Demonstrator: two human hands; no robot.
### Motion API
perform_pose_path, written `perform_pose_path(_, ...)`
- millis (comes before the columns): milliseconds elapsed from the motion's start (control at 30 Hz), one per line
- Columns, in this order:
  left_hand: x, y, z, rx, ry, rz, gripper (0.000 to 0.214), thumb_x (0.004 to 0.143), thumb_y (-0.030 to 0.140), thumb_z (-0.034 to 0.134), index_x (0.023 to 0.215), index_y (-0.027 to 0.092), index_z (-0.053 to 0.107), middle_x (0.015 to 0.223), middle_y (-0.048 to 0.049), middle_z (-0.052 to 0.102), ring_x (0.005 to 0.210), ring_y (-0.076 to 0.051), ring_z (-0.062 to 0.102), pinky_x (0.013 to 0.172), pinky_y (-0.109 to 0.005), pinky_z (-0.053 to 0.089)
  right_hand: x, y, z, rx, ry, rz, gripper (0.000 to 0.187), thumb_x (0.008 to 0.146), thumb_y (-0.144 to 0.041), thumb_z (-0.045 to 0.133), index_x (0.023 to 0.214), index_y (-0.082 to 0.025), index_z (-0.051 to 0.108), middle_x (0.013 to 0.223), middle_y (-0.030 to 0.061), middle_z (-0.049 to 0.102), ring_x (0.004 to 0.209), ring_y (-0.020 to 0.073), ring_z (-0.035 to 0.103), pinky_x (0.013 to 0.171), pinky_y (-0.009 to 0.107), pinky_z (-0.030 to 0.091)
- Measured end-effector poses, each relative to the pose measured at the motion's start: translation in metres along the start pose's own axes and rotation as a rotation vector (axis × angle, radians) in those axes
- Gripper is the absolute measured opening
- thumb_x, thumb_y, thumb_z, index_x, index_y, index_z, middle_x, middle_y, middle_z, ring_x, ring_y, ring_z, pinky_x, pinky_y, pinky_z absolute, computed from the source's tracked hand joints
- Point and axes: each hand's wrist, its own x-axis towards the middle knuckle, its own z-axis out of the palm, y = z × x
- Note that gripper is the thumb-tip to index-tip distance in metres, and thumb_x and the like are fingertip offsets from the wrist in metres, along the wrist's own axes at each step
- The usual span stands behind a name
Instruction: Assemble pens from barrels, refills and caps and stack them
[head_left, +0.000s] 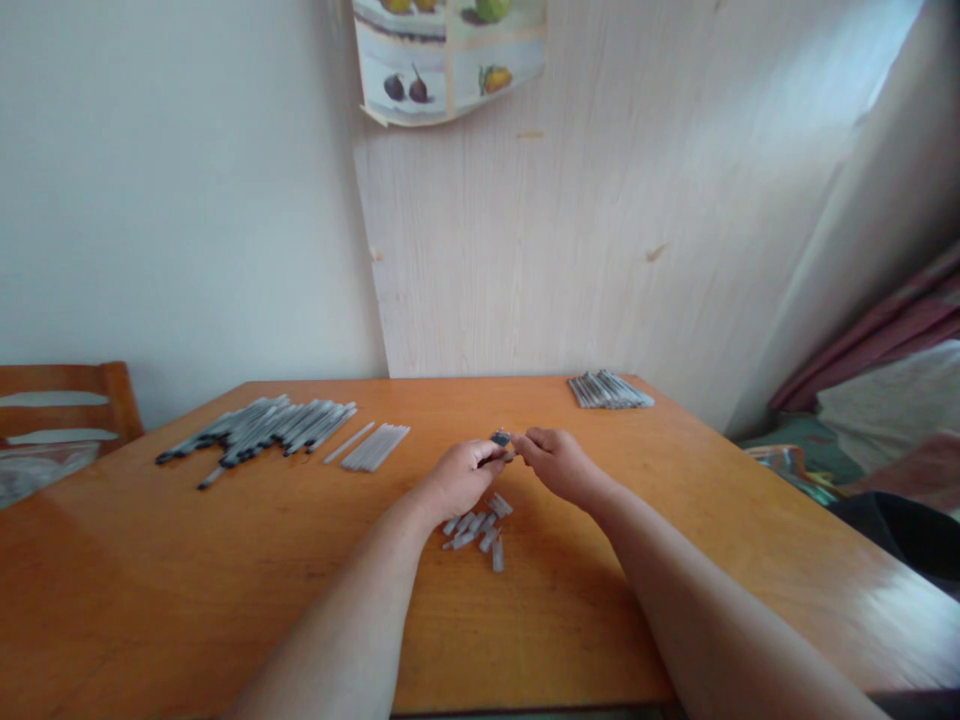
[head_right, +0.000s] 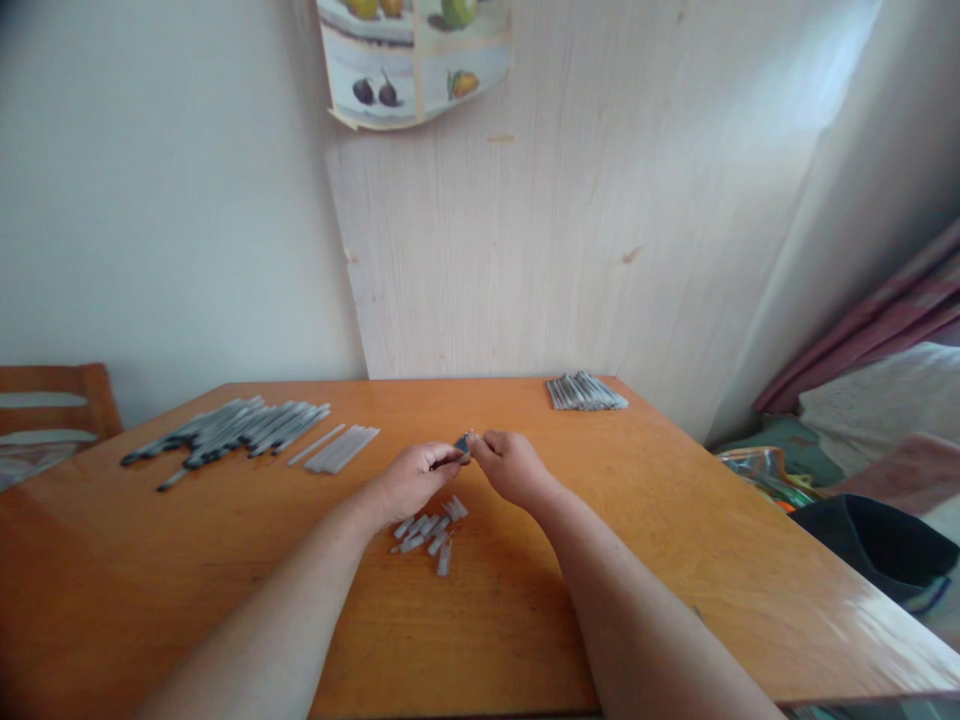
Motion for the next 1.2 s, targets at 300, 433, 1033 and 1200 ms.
perform_pose_path(300, -0.0010, 0.0087, -0.0025, -0.018, 0.012, -0.005, 0.031, 0.084, 0.035, 0.055, 0.106, 0.020, 0.071, 0.102, -0.0045, 0.071, 0.099, -0.023, 0.061, 0.090, -0.033, 0.044, -0.0004, 0.0029, -0.0050, 0.114, 0.019, 0.002, 0.045, 0.092, -0.052, 0.037, 0.068, -0.018, 0.055, 0.060, 0.0011, 0.056, 0.055, 0.0120, 0.051, 0.054, 0.024, 0.036)
perform_pose_path(433, -0.0006, 0.0075, -0.0030, -0.026, 0.014, 0.002, 0.033, 0.085, 0.037, 0.054, 0.108, 0.020, 0.071, 0.103, -0.0039, 0.071, 0.100, -0.023, 0.061, 0.090, -0.032, 0.044, -0.0019, 0.0004, -0.0039, 0.182, -0.032, 0.007, 0.027, 0.086, -0.043, 0.050, 0.076, -0.018, 0.057, 0.069, 0.0017, 0.061, 0.058, 0.0117, 0.053, 0.053, 0.023, 0.037)
perform_pose_path(1033, 0.0013, 0.0029, -0.0016, 0.044, 0.008, 0.035, 0.031, 0.088, 0.035, 0.052, 0.108, 0.020, 0.070, 0.104, -0.0064, 0.071, 0.101, -0.022, 0.062, 0.091, -0.033, 0.044, -0.0018, -0.0003, -0.0031, 0.005, -0.005, -0.029, 0.044, 0.091, -0.052, 0.038, 0.064, -0.019, 0.049, 0.056, -0.0016, 0.049, 0.053, 0.0109, 0.043, 0.050, 0.024, 0.027)
perform_pose_path(1200, 0.0009, 0.0028, -0.0022, 0.102, 0.011, 0.025, 0.030, 0.088, 0.033, 0.051, 0.106, 0.020, 0.070, 0.102, -0.0047, 0.071, 0.098, -0.021, 0.062, 0.088, -0.031, 0.046, -0.0041, -0.0049, -0.0039, -0.017, 0.010, -0.048, 0.031, 0.089, -0.042, 0.045, 0.070, -0.019, 0.052, 0.061, -0.0013, 0.053, 0.057, 0.0111, 0.045, 0.052, 0.023, 0.028)
